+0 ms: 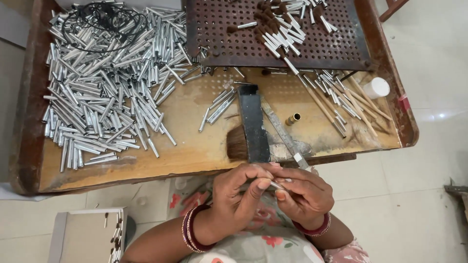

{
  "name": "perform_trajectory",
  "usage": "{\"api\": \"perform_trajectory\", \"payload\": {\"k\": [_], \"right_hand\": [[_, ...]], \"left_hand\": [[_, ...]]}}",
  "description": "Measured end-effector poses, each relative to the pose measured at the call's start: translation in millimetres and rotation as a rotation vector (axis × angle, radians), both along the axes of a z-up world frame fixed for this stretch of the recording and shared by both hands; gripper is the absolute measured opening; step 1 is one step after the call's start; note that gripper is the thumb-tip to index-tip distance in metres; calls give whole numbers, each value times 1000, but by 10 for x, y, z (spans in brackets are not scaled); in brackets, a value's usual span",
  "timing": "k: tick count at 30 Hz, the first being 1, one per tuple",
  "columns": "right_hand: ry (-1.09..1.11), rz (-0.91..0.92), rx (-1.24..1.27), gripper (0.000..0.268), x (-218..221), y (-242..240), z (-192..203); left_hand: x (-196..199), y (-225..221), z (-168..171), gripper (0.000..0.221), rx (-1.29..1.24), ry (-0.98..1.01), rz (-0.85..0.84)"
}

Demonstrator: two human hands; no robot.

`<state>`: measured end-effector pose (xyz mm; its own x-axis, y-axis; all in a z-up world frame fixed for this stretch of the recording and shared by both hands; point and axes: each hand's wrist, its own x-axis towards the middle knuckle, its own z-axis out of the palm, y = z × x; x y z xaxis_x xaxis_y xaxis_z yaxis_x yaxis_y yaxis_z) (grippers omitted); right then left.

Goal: Assembling metal ferrules onto wooden sticks for brush manufacturing.

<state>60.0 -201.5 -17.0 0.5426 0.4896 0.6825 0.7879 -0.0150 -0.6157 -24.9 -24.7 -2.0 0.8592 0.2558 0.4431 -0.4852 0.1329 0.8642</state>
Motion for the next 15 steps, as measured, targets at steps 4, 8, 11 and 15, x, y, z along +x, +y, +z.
{"api": "perform_trajectory", "payload": {"k": [4, 8, 11, 15], "right_hand": [[-13, 3, -10, 25, -13, 33, -21], [-32, 23, -7, 24, 0, 62, -31], [-36, 36, -8, 24, 3, 72, -28], [-48, 32, -3, 24, 12, 54, -96]], "left_hand": [[-6, 23, -19, 21, -46, 3, -7], [12, 72, -43, 23, -83, 49, -29], [28, 113, -57, 23, -95, 103, -61], [45, 139, -109, 24, -138, 176, -120]]}}
